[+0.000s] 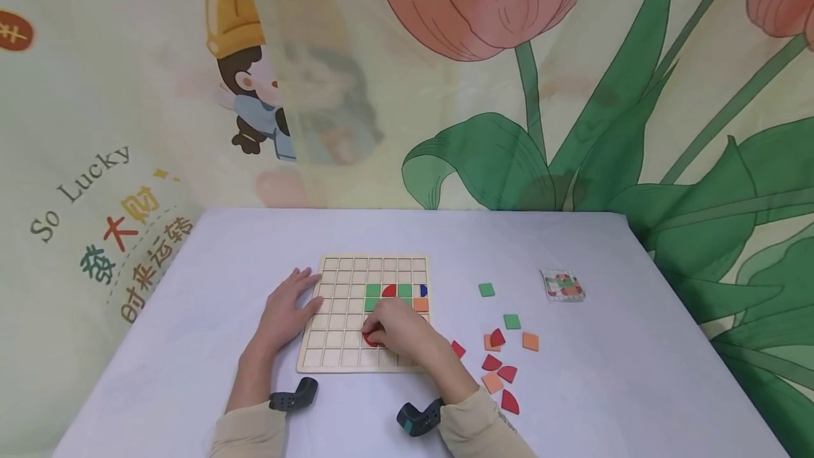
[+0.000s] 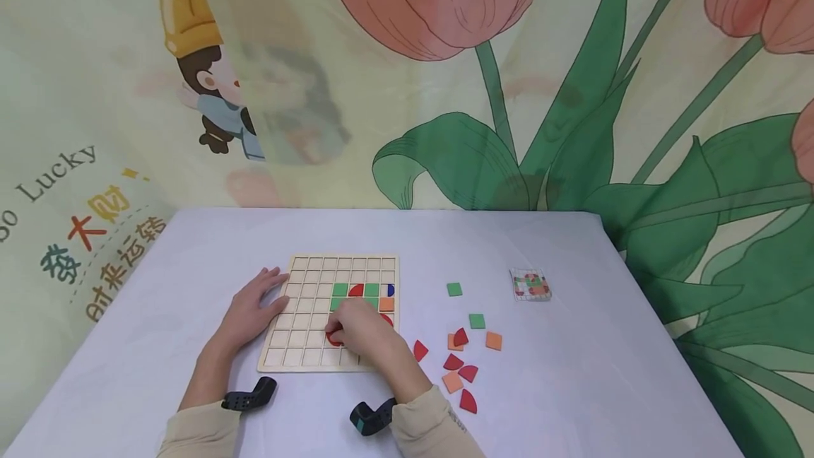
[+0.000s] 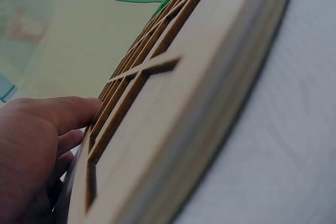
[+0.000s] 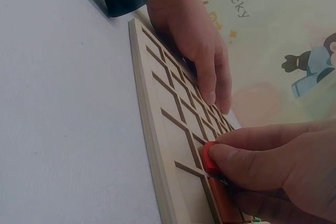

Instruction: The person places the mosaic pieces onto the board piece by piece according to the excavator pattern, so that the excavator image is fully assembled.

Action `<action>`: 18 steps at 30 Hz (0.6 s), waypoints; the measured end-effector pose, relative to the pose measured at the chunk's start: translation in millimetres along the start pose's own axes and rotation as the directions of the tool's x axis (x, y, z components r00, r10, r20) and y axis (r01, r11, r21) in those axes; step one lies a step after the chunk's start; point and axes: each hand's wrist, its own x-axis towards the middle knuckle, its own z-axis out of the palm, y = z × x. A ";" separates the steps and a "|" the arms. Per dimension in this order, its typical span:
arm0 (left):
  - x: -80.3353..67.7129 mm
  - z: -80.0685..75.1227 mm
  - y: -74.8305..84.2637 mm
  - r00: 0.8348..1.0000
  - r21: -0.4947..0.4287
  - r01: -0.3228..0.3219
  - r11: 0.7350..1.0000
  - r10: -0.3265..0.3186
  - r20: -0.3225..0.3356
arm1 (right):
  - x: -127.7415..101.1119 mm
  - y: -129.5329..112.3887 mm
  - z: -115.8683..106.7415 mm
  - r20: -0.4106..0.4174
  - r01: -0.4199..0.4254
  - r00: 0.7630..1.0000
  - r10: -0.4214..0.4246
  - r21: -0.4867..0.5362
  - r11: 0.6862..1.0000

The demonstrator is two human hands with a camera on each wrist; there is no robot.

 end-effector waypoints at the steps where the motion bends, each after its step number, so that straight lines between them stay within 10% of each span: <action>1: -0.2 0.0 -0.9 1.000 0.001 -0.005 1.000 0.005 -0.005 | 0.4 -0.1 0.3 0.003 0.000 1.000 0.000 0.001 1.000; 18: -0.3 0.1 -1.4 1.000 -0.005 -0.002 1.000 0.002 -0.002 | 4.9 2.0 3.6 -0.011 0.008 1.000 -0.008 -0.025 1.000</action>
